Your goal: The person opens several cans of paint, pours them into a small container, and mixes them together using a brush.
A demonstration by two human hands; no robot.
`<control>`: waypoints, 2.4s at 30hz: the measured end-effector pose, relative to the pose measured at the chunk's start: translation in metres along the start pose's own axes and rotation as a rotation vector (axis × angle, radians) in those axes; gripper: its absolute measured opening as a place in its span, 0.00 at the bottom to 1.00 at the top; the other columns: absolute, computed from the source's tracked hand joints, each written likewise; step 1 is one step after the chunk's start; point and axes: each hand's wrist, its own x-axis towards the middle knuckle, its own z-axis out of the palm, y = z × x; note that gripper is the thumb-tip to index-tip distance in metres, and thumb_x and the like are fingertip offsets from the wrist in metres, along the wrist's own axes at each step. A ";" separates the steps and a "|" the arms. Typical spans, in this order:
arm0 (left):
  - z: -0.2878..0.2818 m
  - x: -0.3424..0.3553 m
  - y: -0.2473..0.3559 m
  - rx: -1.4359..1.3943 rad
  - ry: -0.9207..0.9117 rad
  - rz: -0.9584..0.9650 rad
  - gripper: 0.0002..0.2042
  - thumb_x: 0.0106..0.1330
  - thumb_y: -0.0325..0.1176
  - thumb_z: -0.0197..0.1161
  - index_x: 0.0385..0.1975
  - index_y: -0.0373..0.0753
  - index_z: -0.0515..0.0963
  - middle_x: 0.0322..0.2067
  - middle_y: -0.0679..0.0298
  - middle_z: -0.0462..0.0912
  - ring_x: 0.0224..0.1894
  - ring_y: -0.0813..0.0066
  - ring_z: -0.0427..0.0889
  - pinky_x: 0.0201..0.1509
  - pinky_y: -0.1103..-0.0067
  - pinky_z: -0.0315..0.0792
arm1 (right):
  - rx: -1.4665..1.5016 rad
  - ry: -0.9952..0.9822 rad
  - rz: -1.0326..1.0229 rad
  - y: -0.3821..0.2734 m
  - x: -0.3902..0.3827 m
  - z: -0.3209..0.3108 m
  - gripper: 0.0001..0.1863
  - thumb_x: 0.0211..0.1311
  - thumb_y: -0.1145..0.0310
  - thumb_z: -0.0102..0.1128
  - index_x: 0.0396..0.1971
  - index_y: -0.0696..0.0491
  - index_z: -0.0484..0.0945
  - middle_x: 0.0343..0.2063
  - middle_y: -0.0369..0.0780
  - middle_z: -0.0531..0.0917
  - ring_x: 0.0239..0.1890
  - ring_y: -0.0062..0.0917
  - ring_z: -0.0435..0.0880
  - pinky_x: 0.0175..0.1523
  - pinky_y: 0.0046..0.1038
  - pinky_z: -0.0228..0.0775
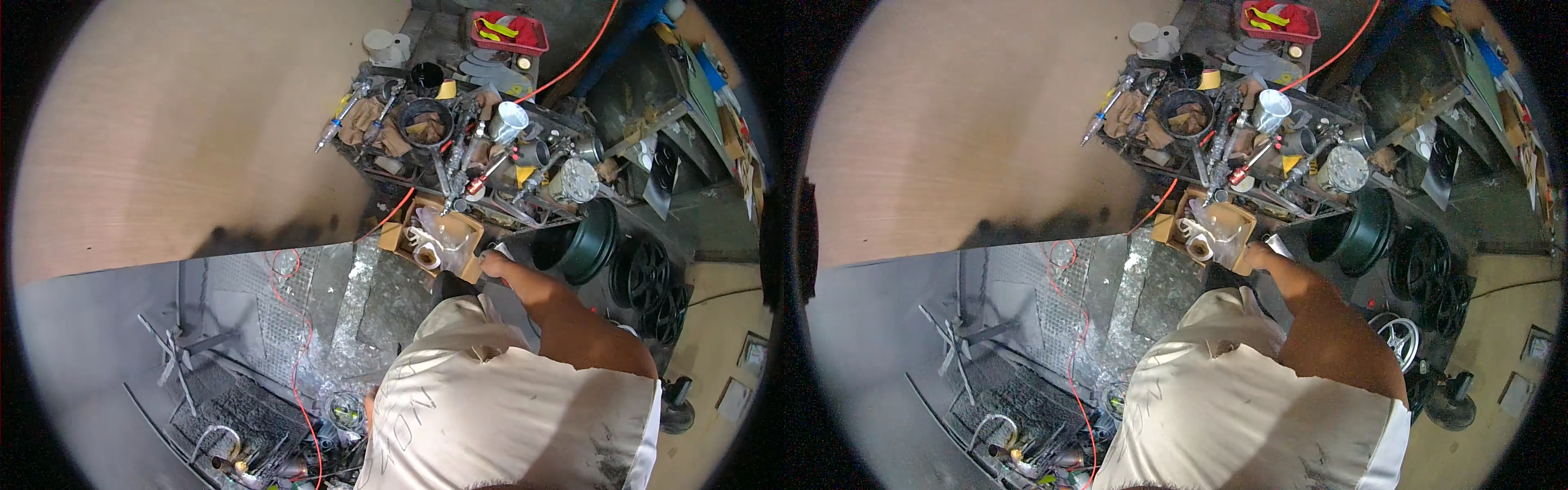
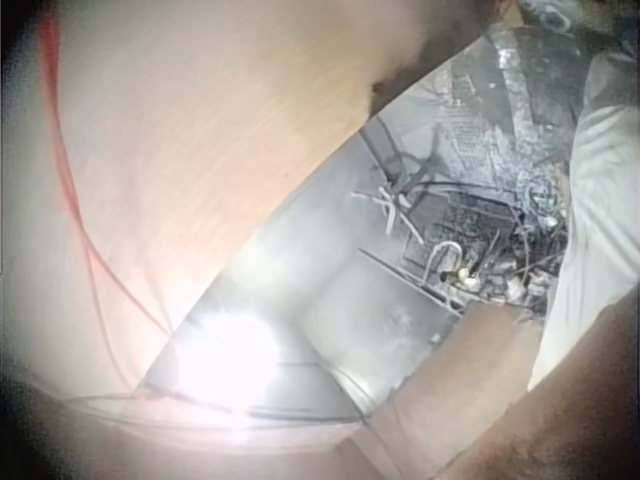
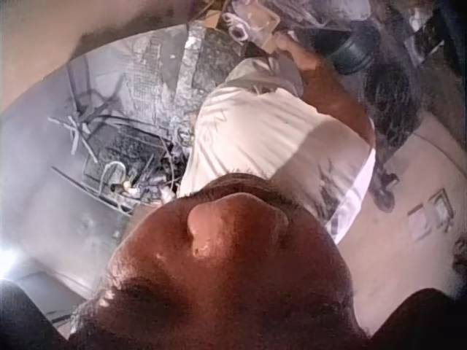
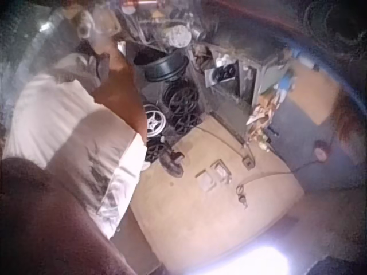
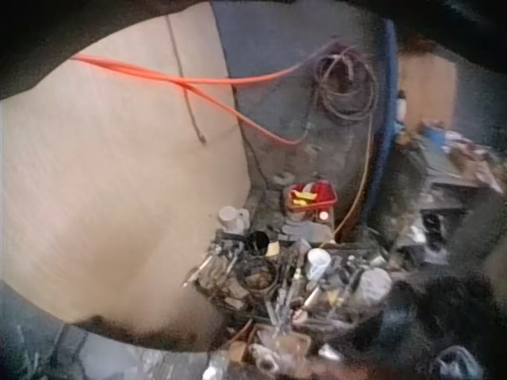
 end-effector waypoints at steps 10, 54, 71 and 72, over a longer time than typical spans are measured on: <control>0.015 -0.037 -0.028 -0.068 -0.040 -0.108 0.22 0.74 0.47 0.58 0.27 0.32 0.81 0.21 0.49 0.81 0.23 0.64 0.79 0.29 0.66 0.70 | 0.106 -0.025 -0.001 -0.059 0.011 -0.030 0.23 0.61 0.55 0.62 0.51 0.54 0.80 0.42 0.50 0.87 0.42 0.42 0.87 0.47 0.41 0.77; 0.032 -0.066 -0.088 0.058 -0.230 0.185 0.13 0.72 0.36 0.63 0.39 0.30 0.80 0.33 0.60 0.85 0.34 0.76 0.77 0.42 0.76 0.72 | -0.325 -0.265 -0.139 0.243 -0.363 0.208 0.19 0.67 0.58 0.58 0.50 0.54 0.83 0.49 0.51 0.85 0.50 0.43 0.84 0.57 0.41 0.76; 0.124 -0.110 -0.072 0.421 -0.431 0.295 0.14 0.73 0.39 0.59 0.44 0.33 0.82 0.39 0.54 0.87 0.41 0.65 0.84 0.47 0.70 0.76 | 0.566 0.291 0.136 0.287 -0.343 0.048 0.20 0.65 0.52 0.60 0.46 0.52 0.82 0.40 0.47 0.86 0.44 0.42 0.85 0.51 0.40 0.74; 0.132 -0.106 -0.059 0.448 -0.441 0.302 0.15 0.73 0.40 0.59 0.44 0.33 0.82 0.39 0.54 0.87 0.41 0.64 0.84 0.48 0.70 0.76 | 0.555 0.303 0.076 0.293 -0.340 0.039 0.20 0.66 0.51 0.59 0.45 0.53 0.82 0.37 0.46 0.86 0.40 0.39 0.85 0.48 0.39 0.75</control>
